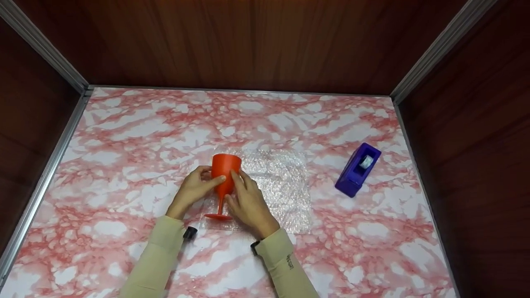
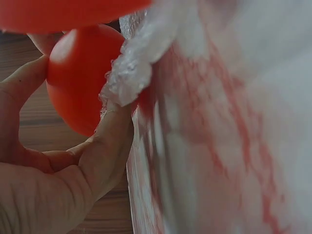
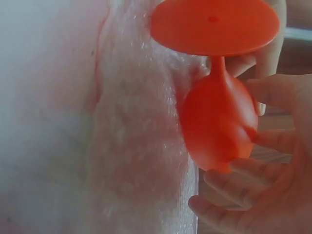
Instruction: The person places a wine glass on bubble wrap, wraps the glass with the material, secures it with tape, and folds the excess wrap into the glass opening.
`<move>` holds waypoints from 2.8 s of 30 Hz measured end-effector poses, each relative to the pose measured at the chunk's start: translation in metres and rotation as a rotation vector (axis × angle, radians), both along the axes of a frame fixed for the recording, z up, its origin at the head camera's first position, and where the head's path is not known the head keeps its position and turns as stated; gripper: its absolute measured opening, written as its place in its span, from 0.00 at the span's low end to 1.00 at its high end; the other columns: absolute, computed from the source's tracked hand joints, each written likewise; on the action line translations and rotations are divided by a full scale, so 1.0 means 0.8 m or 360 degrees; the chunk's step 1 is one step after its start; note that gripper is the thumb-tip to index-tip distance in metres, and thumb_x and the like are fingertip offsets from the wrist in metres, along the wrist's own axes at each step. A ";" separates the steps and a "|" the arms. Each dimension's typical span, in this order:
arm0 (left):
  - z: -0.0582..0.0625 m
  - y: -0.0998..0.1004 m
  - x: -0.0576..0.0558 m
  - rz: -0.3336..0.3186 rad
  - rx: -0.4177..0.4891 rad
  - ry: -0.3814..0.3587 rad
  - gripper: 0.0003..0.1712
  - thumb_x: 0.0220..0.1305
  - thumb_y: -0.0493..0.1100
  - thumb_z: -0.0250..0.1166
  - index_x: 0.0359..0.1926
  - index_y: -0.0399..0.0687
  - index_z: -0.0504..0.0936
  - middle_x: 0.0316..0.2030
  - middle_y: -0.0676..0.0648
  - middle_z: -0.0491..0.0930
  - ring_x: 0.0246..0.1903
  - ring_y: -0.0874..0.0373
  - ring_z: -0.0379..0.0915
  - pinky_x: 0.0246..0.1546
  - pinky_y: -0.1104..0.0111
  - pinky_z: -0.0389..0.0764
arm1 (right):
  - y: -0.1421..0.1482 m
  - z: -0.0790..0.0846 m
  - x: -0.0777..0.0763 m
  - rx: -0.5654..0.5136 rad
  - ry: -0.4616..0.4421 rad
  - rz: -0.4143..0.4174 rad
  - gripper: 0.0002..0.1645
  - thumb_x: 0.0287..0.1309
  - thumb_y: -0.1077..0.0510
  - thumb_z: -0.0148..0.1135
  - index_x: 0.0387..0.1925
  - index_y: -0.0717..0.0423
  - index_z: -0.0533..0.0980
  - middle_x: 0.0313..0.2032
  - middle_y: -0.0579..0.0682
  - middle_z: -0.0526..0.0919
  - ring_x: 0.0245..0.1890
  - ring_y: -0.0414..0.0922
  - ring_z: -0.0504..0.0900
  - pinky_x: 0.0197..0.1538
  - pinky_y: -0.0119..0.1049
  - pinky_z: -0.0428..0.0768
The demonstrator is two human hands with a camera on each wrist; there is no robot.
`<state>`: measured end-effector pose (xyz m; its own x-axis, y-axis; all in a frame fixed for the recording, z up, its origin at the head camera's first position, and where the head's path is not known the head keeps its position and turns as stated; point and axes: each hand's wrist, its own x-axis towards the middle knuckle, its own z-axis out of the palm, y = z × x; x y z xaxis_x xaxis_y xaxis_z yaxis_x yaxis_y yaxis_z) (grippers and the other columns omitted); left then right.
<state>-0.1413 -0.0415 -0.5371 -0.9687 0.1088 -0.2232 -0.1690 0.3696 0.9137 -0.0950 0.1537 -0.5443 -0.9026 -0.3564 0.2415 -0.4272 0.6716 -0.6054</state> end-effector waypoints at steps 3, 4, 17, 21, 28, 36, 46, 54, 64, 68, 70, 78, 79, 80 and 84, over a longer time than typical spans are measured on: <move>0.002 0.002 0.001 0.0000 -0.0022 0.0035 0.38 0.56 0.60 0.74 0.58 0.39 0.75 0.46 0.43 0.80 0.43 0.51 0.76 0.46 0.59 0.77 | 0.003 -0.001 -0.001 -0.0034 -0.0015 0.0021 0.42 0.66 0.59 0.64 0.75 0.62 0.56 0.71 0.63 0.61 0.68 0.57 0.66 0.65 0.51 0.68; 0.003 0.003 0.001 -0.0002 -0.0049 0.0051 0.38 0.56 0.60 0.74 0.58 0.39 0.75 0.45 0.43 0.79 0.43 0.52 0.75 0.45 0.59 0.77 | 0.004 -0.001 -0.001 -0.0054 -0.0027 0.0028 0.43 0.66 0.60 0.64 0.75 0.62 0.56 0.70 0.63 0.61 0.68 0.57 0.66 0.65 0.51 0.68; 0.010 0.005 0.005 -0.0005 -0.0339 0.0182 0.41 0.56 0.62 0.72 0.59 0.36 0.74 0.44 0.41 0.74 0.39 0.51 0.71 0.40 0.60 0.76 | 0.007 -0.007 0.001 -0.0109 -0.0116 0.0078 0.44 0.64 0.63 0.60 0.77 0.62 0.53 0.73 0.62 0.56 0.69 0.58 0.64 0.66 0.50 0.66; 0.010 0.005 0.006 0.0000 -0.0373 0.0199 0.44 0.56 0.63 0.72 0.61 0.35 0.73 0.45 0.40 0.74 0.39 0.50 0.72 0.41 0.59 0.77 | 0.006 -0.007 0.002 -0.0101 -0.0139 0.0082 0.45 0.64 0.63 0.59 0.77 0.61 0.51 0.75 0.61 0.53 0.70 0.57 0.62 0.67 0.51 0.65; 0.012 0.004 0.008 -0.0004 -0.0402 0.0217 0.43 0.58 0.62 0.71 0.62 0.35 0.73 0.44 0.40 0.73 0.37 0.51 0.71 0.40 0.60 0.76 | 0.006 -0.008 0.002 -0.0100 -0.0124 0.0105 0.45 0.62 0.63 0.59 0.77 0.61 0.51 0.75 0.61 0.52 0.71 0.58 0.61 0.67 0.52 0.65; 0.012 0.001 0.010 -0.0011 -0.0346 0.0307 0.33 0.64 0.55 0.68 0.60 0.34 0.76 0.43 0.41 0.74 0.39 0.51 0.73 0.44 0.59 0.76 | 0.011 -0.012 0.000 -0.0123 -0.0079 0.0116 0.46 0.60 0.65 0.61 0.76 0.64 0.53 0.75 0.59 0.55 0.71 0.54 0.61 0.68 0.48 0.64; 0.005 -0.003 0.011 -0.0015 -0.0223 0.0461 0.18 0.73 0.34 0.53 0.59 0.31 0.77 0.41 0.41 0.75 0.38 0.51 0.75 0.44 0.61 0.78 | 0.011 -0.012 -0.001 -0.0191 -0.0155 0.0123 0.47 0.67 0.57 0.63 0.79 0.55 0.49 0.77 0.54 0.52 0.73 0.52 0.58 0.68 0.52 0.62; -0.005 -0.006 0.009 -0.0016 0.0055 0.0374 0.23 0.65 0.23 0.50 0.60 0.32 0.75 0.44 0.38 0.73 0.35 0.52 0.78 0.30 0.68 0.84 | 0.012 -0.010 -0.001 -0.0186 -0.0212 0.0085 0.43 0.72 0.50 0.58 0.79 0.53 0.51 0.76 0.54 0.53 0.72 0.53 0.58 0.68 0.52 0.62; -0.013 -0.008 0.004 0.0055 0.0363 0.0219 0.23 0.63 0.24 0.60 0.59 0.37 0.78 0.44 0.39 0.77 0.30 0.53 0.81 0.25 0.68 0.82 | 0.012 -0.009 0.000 -0.0275 -0.0230 0.0064 0.40 0.71 0.55 0.59 0.77 0.57 0.54 0.75 0.54 0.56 0.68 0.53 0.67 0.66 0.47 0.68; -0.016 -0.010 0.003 0.0041 0.0405 0.0193 0.23 0.63 0.25 0.61 0.59 0.39 0.79 0.44 0.38 0.77 0.34 0.50 0.82 0.27 0.67 0.82 | 0.012 -0.010 -0.001 -0.0294 -0.0209 0.0057 0.39 0.70 0.59 0.60 0.76 0.61 0.55 0.73 0.58 0.58 0.65 0.55 0.70 0.64 0.47 0.70; -0.018 -0.011 0.003 0.0029 0.0342 0.0232 0.24 0.62 0.27 0.62 0.59 0.41 0.79 0.45 0.39 0.77 0.37 0.49 0.83 0.32 0.65 0.83 | 0.013 -0.011 -0.001 -0.0296 -0.0208 0.0049 0.39 0.70 0.60 0.60 0.75 0.62 0.55 0.73 0.59 0.58 0.65 0.56 0.71 0.64 0.47 0.70; -0.020 -0.010 0.004 -0.0015 0.0280 0.0338 0.22 0.65 0.30 0.64 0.60 0.42 0.79 0.49 0.39 0.81 0.48 0.46 0.81 0.50 0.60 0.80 | 0.015 -0.012 0.001 -0.0293 -0.0219 0.0046 0.38 0.72 0.59 0.57 0.76 0.63 0.54 0.74 0.59 0.54 0.65 0.57 0.71 0.61 0.44 0.74; -0.020 -0.010 0.004 -0.0016 0.0291 0.0335 0.22 0.65 0.31 0.64 0.60 0.42 0.79 0.50 0.39 0.82 0.49 0.46 0.81 0.50 0.60 0.80 | 0.015 -0.012 0.001 -0.0290 -0.0213 0.0048 0.38 0.71 0.59 0.57 0.76 0.63 0.54 0.75 0.58 0.53 0.65 0.56 0.70 0.61 0.44 0.73; -0.020 -0.009 0.004 -0.0017 0.0294 0.0339 0.22 0.65 0.31 0.64 0.60 0.41 0.79 0.50 0.39 0.82 0.49 0.46 0.81 0.51 0.60 0.80 | 0.015 -0.012 0.001 -0.0291 -0.0212 0.0047 0.39 0.71 0.59 0.57 0.76 0.63 0.54 0.75 0.57 0.53 0.66 0.55 0.69 0.63 0.43 0.71; -0.019 -0.009 0.004 -0.0037 0.0272 0.0350 0.22 0.66 0.32 0.64 0.60 0.41 0.78 0.50 0.39 0.81 0.50 0.47 0.80 0.51 0.61 0.80 | 0.016 -0.013 0.002 -0.0273 -0.0193 0.0045 0.39 0.71 0.60 0.58 0.76 0.63 0.53 0.76 0.55 0.51 0.68 0.54 0.66 0.65 0.43 0.68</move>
